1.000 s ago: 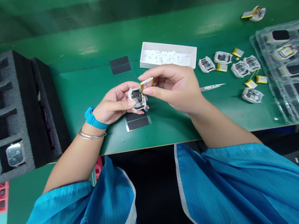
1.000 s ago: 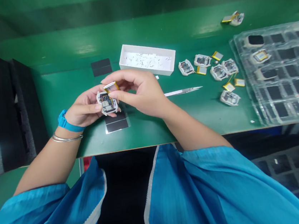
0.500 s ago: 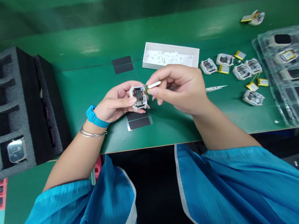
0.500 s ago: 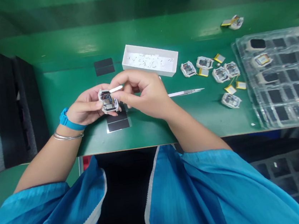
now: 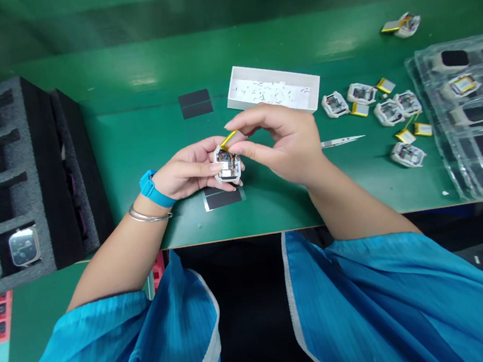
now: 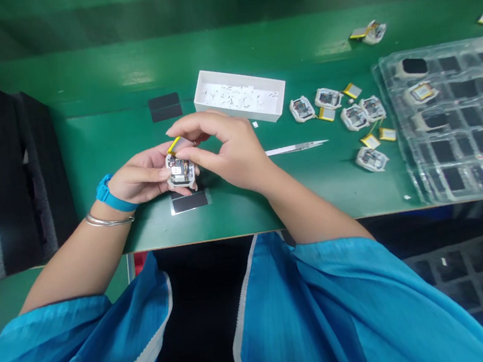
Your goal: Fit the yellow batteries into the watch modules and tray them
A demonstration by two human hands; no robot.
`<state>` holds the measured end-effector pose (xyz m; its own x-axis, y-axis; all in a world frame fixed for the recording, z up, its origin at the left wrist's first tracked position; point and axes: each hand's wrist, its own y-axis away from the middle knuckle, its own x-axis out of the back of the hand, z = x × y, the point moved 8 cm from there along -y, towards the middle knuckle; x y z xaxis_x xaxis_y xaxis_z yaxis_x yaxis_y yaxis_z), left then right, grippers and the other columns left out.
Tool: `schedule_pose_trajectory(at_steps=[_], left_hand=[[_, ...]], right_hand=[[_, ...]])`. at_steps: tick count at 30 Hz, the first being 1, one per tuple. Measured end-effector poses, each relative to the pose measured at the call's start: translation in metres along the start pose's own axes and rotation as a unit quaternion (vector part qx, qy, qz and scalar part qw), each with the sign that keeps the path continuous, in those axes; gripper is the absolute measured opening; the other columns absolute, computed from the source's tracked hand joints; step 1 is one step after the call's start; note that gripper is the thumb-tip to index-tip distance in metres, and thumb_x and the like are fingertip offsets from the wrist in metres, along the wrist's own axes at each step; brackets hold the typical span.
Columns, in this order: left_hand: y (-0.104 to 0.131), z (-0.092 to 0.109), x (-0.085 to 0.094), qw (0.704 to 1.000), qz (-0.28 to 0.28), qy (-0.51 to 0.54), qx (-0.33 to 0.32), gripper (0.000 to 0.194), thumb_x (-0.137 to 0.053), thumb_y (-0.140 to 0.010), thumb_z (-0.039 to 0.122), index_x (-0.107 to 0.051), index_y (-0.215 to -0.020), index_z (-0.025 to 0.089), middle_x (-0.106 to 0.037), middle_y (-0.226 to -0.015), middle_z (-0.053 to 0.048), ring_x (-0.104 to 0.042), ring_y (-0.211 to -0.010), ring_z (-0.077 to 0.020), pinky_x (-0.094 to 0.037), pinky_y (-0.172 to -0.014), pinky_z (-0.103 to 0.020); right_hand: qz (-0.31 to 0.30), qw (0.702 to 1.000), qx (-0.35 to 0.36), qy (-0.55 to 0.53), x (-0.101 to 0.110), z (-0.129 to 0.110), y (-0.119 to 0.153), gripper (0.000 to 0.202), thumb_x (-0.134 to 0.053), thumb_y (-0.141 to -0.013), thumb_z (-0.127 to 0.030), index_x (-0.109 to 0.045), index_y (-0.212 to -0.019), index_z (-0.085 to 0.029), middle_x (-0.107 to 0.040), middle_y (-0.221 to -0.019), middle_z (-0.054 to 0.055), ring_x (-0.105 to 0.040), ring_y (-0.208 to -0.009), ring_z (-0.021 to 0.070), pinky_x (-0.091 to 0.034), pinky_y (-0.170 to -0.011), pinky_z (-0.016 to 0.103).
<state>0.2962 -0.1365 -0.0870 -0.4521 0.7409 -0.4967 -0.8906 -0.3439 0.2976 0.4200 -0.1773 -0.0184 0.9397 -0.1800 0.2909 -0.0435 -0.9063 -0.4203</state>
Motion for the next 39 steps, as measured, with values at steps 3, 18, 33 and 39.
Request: schedule_pose_trajectory(at_steps=[3,18,33,39], left_hand=[[-0.002,-0.001,0.000,1.000,0.015,-0.001,0.006,0.042,-0.085,-0.070,0.021,-0.064,-0.107,0.015,-0.075,-0.091,-0.009,-0.077,-0.084,-0.0257,-0.066,-0.072,-0.032],[-0.008,-0.002,0.009,0.993,0.115,-0.033,-0.004,0.024,-0.070,-0.076,0.016,-0.070,-0.099,0.011,-0.077,-0.093,-0.010,-0.076,-0.073,-0.0215,-0.062,-0.058,-0.024],[-0.003,0.006,0.023,0.979,0.200,-0.016,-0.012,0.023,-0.065,-0.075,0.008,-0.065,-0.098,0.011,-0.077,-0.084,-0.009,-0.073,-0.062,-0.0172,-0.061,-0.056,-0.024],[0.000,0.005,0.025,0.985,0.170,0.008,0.008,0.019,-0.067,-0.075,0.004,-0.065,-0.093,0.010,-0.075,-0.081,-0.009,-0.075,-0.067,-0.0206,-0.066,-0.071,-0.037]], right_hand=[[-0.005,1.000,-0.005,0.030,-0.002,0.004,-0.001,0.020,-0.074,-0.086,-0.033,-0.075,-0.104,-0.025,-0.075,-0.098,0.001,-0.070,-0.089,0.0180,-0.059,-0.090,0.037],[-0.015,0.994,-0.028,0.103,-0.008,0.021,-0.002,0.022,-0.067,-0.087,-0.026,-0.073,-0.108,-0.025,-0.072,-0.093,0.002,-0.068,-0.094,0.0206,-0.055,-0.094,0.041],[0.109,0.987,-0.015,0.113,0.025,0.021,-0.006,0.018,-0.063,-0.094,-0.040,-0.071,-0.098,-0.025,-0.072,-0.095,0.002,-0.068,-0.094,0.0194,-0.056,-0.087,0.035],[-0.128,0.957,-0.103,0.237,-0.021,0.024,0.030,0.008,-0.067,-0.084,-0.019,-0.075,-0.081,-0.019,-0.074,-0.089,0.005,-0.068,-0.084,0.0214,-0.053,-0.082,0.037]])
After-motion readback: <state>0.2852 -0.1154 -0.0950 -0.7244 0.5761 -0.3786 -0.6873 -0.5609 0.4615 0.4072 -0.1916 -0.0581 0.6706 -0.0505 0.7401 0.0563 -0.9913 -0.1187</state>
